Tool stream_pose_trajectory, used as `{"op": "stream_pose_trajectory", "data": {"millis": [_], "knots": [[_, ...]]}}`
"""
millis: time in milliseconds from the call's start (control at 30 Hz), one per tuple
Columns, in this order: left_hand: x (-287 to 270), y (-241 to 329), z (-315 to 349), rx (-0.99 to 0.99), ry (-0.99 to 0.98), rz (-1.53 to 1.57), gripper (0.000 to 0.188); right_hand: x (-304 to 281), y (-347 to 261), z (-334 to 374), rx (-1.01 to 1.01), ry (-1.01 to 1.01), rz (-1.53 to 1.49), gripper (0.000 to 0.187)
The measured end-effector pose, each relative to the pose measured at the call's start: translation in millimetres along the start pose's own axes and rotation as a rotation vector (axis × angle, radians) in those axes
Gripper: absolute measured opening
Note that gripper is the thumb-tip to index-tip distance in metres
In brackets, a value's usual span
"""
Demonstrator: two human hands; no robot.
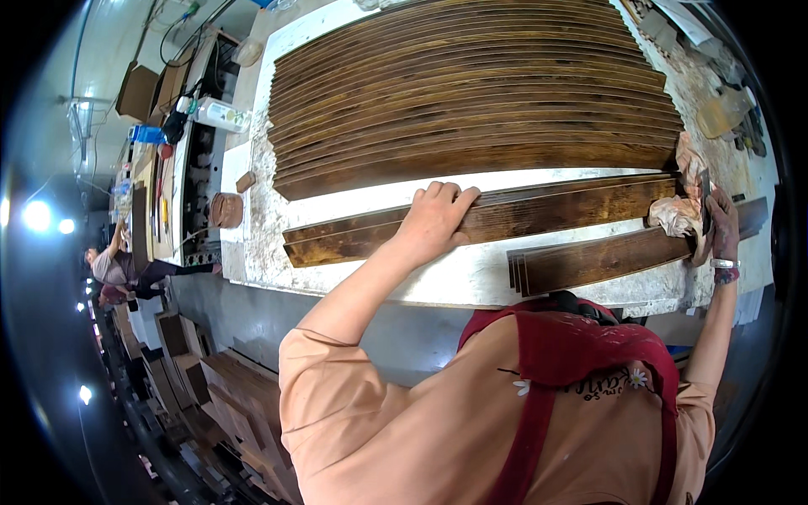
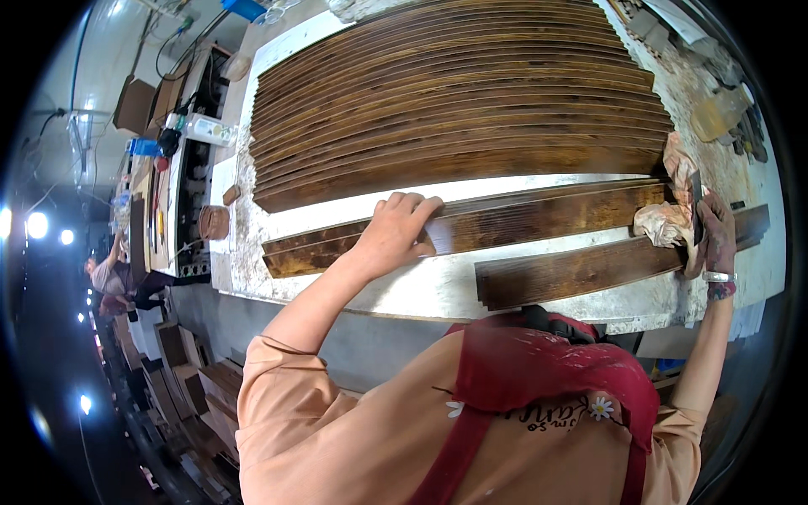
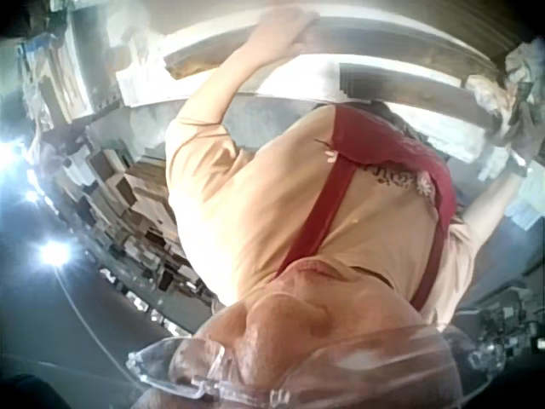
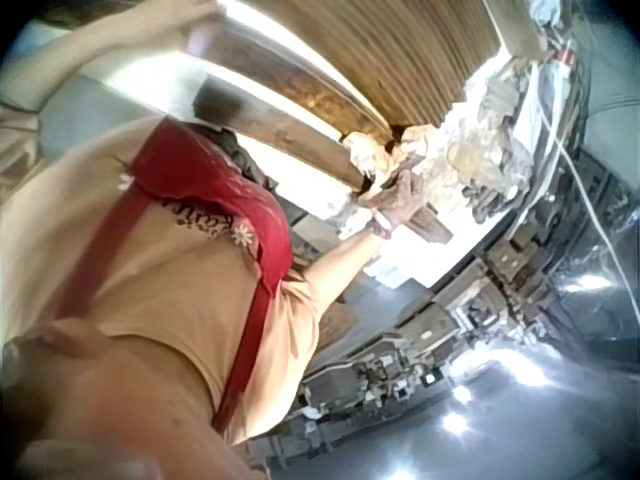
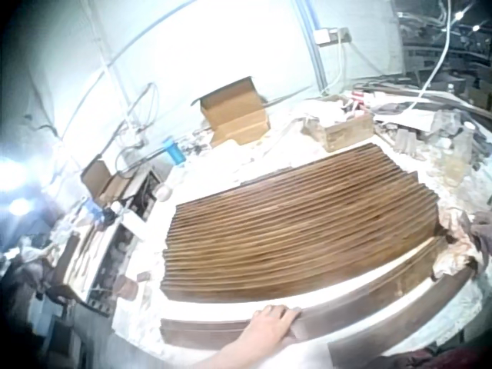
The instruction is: The person wipes the surface of long, dark wooden planks with a cloth. They handle the planks one at a time, wiping each side and flipping them over to continue the process on a workbench in a workshop.
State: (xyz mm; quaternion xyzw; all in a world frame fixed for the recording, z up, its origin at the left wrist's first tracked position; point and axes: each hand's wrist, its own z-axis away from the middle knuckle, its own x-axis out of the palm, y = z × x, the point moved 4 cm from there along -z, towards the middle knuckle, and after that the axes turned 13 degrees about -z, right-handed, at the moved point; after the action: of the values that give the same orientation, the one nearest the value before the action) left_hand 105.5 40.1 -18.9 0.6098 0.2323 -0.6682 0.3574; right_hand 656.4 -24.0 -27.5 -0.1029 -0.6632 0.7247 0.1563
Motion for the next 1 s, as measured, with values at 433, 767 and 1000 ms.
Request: {"op": "stream_pose_trajectory", "data": {"millis": [433,767,1000], "knots": [[-8.9,-24.3,-9.2,-0.052,0.572,-0.374,0.051,-38.0,15.4,4.3,-0.047,0.132,0.109,0.022],[33.5,-40.9,-11.4,-0.277,0.429,-0.338,0.073,-117.6,-78.3,68.3,-0.469,0.424,-0.289,0.042],[11.3,13.7,-21.2,-0.198,0.414,-0.144,0.067,-124.5,-107.7,141.7,-0.419,0.775,-0.119,0.025]]}}
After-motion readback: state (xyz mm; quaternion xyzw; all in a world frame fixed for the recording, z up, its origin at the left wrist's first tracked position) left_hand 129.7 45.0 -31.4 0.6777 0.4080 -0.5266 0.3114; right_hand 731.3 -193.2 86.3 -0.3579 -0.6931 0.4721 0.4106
